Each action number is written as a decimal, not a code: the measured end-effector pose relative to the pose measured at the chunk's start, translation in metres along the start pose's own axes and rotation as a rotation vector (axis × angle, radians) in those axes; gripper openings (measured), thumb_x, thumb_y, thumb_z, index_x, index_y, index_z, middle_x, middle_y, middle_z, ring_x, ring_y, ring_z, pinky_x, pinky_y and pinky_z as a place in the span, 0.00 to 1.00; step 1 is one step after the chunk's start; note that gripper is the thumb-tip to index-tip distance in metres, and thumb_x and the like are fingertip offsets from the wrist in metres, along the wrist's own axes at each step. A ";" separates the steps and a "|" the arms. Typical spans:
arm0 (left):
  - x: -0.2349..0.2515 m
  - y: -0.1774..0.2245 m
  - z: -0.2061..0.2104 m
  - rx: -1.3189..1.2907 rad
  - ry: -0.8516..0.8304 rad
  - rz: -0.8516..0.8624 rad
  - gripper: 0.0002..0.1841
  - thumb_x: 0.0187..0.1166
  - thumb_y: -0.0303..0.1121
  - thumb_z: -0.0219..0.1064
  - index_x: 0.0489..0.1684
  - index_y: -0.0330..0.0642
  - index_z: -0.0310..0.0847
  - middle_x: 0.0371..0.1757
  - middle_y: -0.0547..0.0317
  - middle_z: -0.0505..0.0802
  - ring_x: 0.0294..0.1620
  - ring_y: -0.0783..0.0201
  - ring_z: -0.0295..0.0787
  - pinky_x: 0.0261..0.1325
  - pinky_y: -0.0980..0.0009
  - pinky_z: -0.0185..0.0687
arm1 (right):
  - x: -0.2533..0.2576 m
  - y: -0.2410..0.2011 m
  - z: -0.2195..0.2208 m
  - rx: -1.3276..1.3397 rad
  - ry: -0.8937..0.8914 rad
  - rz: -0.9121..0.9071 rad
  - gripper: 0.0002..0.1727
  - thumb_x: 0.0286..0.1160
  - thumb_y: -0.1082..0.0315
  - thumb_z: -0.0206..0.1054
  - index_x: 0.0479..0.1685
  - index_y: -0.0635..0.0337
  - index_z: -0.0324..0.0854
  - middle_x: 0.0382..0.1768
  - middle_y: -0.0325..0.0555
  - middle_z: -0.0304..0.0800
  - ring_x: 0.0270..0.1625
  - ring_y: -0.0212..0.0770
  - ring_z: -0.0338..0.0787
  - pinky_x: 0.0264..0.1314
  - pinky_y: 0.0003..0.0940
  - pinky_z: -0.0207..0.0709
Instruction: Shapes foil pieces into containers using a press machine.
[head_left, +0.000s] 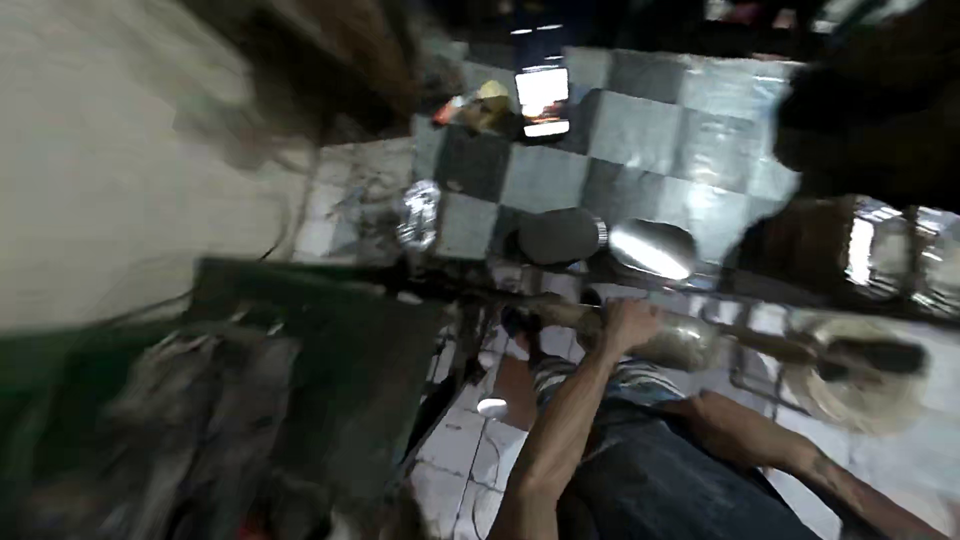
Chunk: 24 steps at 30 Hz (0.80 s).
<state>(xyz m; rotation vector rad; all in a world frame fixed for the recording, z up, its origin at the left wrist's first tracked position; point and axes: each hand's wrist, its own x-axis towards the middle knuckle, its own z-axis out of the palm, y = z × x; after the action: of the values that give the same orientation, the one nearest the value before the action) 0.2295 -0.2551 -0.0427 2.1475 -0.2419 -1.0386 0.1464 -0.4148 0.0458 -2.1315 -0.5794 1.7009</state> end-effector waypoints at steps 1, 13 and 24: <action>-0.029 -0.004 -0.015 -0.021 0.138 0.037 0.25 0.93 0.46 0.47 0.65 0.40 0.86 0.68 0.47 0.90 0.76 0.52 0.82 0.84 0.49 0.65 | 0.000 0.000 -0.004 -0.029 0.007 -0.038 0.24 0.84 0.70 0.60 0.77 0.48 0.82 0.56 0.66 0.93 0.58 0.71 0.91 0.64 0.73 0.77; -0.268 -0.112 -0.205 -0.684 1.747 0.204 0.28 0.97 0.40 0.32 0.85 0.30 0.61 0.79 0.43 0.78 0.79 0.67 0.74 0.83 0.68 0.68 | 0.056 -0.162 -0.046 -0.456 0.164 -0.386 0.22 0.88 0.64 0.60 0.78 0.45 0.79 0.44 0.62 0.94 0.46 0.67 0.94 0.52 0.69 0.83; -0.368 -0.244 -0.095 -0.012 1.373 -0.935 0.20 0.89 0.45 0.61 0.71 0.45 0.83 0.69 0.40 0.87 0.72 0.36 0.81 0.80 0.25 0.53 | 0.131 -0.285 0.002 -0.798 0.126 -0.457 0.26 0.83 0.69 0.61 0.81 0.43 0.78 0.58 0.65 0.92 0.55 0.71 0.92 0.58 0.70 0.81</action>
<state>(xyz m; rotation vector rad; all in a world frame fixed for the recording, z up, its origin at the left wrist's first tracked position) 0.0247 0.1363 0.0524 2.4454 1.4663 0.2467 0.1422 -0.1030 0.0815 -2.2821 -1.7738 1.1656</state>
